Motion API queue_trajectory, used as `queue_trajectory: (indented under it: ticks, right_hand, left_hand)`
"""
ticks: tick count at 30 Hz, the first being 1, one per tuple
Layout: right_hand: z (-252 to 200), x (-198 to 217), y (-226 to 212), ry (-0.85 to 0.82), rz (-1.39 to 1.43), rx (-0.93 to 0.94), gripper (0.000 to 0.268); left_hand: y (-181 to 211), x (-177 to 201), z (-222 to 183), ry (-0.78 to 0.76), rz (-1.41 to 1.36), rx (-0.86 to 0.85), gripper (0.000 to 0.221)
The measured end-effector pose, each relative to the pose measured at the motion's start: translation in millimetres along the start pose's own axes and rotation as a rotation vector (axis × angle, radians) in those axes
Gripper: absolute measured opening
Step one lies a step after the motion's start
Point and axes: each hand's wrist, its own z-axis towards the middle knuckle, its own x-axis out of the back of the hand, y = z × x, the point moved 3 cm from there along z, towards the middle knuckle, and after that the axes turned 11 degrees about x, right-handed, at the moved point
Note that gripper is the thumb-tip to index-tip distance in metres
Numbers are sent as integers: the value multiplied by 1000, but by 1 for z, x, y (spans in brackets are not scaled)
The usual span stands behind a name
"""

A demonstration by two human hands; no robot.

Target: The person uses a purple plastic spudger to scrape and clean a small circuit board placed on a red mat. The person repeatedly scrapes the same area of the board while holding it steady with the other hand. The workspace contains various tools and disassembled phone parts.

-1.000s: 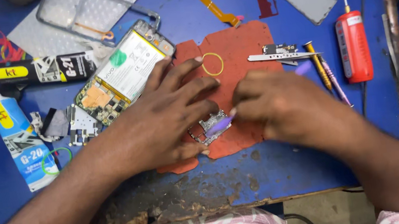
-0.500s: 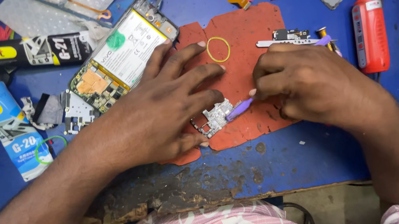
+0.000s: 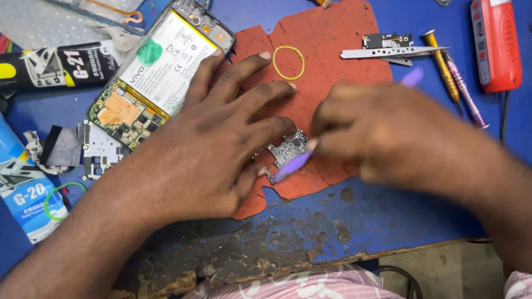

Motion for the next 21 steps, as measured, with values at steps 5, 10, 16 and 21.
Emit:
queue_trajectory:
  ticks: [5,10,16,21]
  right_hand:
    - [2,-3,2,36,-94,-112,32]
    - [-1,2,10,62,-54,-98,35]
    - [1,-4,0,36,-82,-73,30]
    - [0,7,15,103,-116,-149,27]
  left_hand:
    - [2,0,-2,18,-35,-8,50]
    - [3,2,0,-5,-9,-3,52]
    - [5,3,1,-7,7,-5,56]
    - [6,4,1,-6,18,-3,58]
